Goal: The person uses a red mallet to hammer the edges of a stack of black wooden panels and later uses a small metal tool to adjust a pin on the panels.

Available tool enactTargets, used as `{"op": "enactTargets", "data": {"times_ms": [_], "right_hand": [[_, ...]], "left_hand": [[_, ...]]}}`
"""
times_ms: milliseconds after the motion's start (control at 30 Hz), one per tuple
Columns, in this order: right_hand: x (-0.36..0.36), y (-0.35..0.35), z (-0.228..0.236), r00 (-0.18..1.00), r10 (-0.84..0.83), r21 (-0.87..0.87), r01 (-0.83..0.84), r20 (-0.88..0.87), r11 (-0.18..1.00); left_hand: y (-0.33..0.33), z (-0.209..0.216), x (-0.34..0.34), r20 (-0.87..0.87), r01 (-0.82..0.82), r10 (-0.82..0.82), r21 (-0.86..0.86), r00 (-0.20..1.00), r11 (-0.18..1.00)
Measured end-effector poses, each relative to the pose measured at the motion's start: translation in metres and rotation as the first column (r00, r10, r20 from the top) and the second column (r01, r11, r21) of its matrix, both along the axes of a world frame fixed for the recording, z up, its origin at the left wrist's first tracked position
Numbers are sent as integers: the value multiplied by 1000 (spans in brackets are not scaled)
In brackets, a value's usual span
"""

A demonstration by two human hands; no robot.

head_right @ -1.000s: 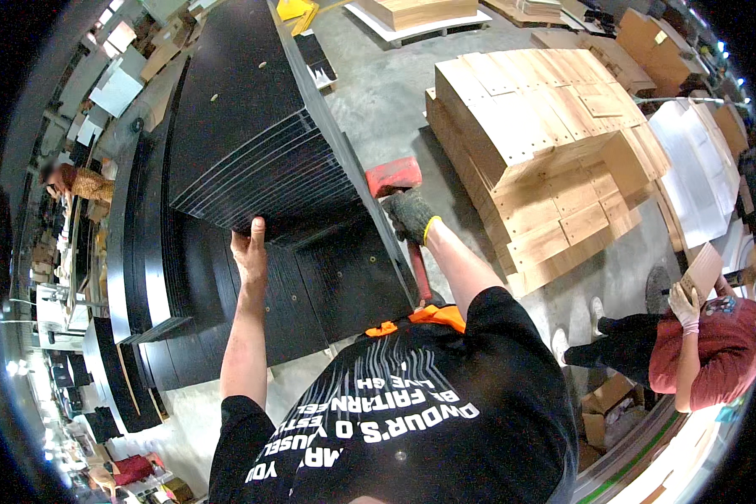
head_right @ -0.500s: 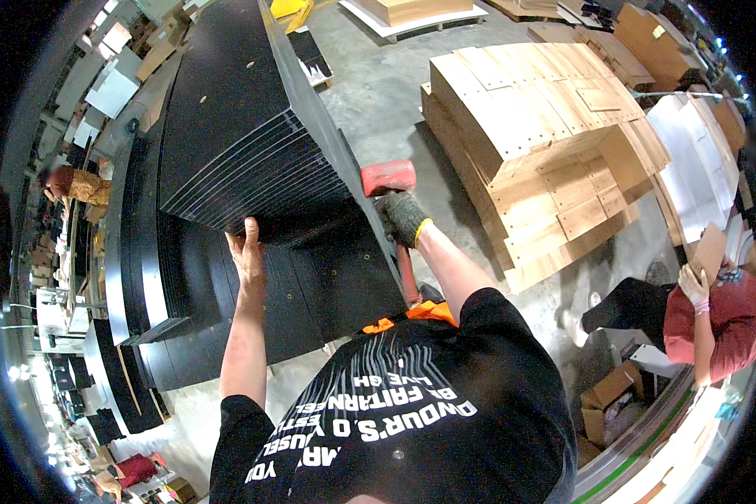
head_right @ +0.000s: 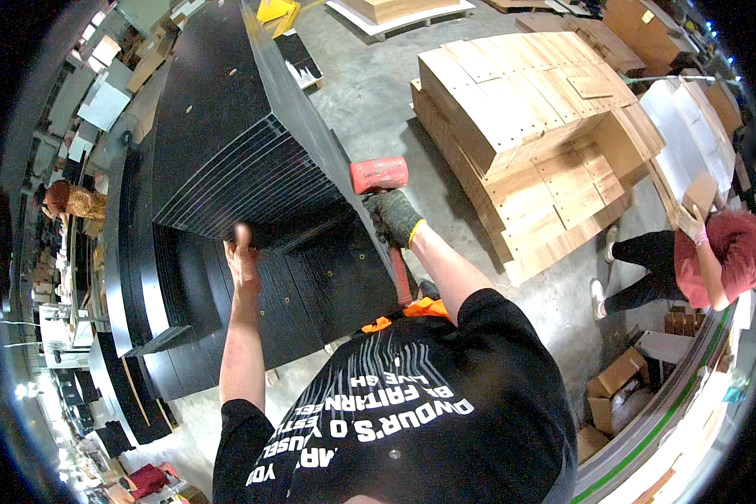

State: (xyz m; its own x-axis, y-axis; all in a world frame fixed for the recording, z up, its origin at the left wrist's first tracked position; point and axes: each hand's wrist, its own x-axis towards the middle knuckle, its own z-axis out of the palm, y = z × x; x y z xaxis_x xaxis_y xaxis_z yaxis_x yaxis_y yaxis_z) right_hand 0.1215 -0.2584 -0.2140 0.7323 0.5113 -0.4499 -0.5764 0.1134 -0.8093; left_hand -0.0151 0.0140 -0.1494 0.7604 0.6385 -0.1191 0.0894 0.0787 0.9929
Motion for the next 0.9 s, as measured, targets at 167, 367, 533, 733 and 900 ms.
{"op": "enactTargets", "data": {"times_ms": [167, 367, 533, 733, 900], "right_hand": [[0, -4, 30, 989, 120, -122, -109, 82, 987], [-2, -7, 45, 972, 140, -118, -119, 190, 986], [0, -10, 55, 960, 152, -96, -132, 236, 987], [15, -10, 4, 887, 167, -101, -136, 430, 986], [3, -10, 39, 965, 144, -110, -122, 219, 986]], "left_hand": [[0, 4, -1, 22, 16, -16, -10, 1000, 1000], [2, 1, -1, -46, -21, 21, 10, 999, 1000], [4, -2, -2, -62, -10, 10, 4, 998, 1000], [3, -6, 2, 4, -9, 9, -12, 1000, 1000], [5, -7, -3, 25, -37, 37, -18, 999, 999]]}}
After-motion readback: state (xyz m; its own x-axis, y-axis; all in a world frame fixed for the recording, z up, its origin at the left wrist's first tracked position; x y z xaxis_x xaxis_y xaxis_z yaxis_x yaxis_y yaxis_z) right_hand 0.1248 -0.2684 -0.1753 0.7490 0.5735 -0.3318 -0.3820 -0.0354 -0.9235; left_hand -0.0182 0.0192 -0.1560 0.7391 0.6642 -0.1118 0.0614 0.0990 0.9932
